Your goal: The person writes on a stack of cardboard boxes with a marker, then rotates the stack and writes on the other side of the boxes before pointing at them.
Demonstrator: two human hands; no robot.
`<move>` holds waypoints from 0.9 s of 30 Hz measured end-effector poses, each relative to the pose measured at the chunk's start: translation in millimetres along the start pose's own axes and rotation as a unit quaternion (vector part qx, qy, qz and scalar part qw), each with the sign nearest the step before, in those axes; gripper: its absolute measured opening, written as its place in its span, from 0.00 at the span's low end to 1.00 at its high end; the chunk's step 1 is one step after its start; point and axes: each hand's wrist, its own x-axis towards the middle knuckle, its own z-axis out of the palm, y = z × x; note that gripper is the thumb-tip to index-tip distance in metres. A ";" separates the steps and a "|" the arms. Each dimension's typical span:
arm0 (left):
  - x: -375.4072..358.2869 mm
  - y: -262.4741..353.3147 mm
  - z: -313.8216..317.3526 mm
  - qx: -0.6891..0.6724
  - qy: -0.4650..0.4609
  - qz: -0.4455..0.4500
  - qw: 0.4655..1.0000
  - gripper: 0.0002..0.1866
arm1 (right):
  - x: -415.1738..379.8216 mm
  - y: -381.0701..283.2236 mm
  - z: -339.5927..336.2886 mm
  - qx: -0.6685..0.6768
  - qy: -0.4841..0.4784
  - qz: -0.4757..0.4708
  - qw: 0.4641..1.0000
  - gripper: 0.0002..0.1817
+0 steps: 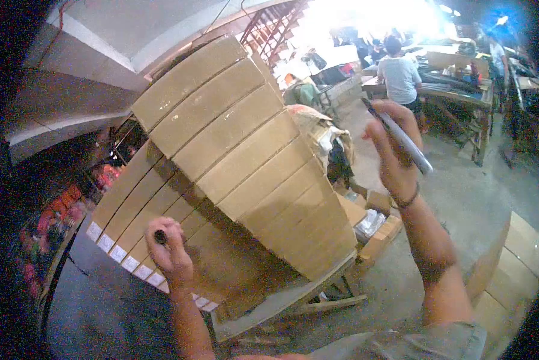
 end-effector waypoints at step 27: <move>195.9 -44.4 68.3 -0.061 0.186 0.083 0.977 0.12 | 130.8 86.0 156.5 0.013 -0.061 -0.212 0.975 0.12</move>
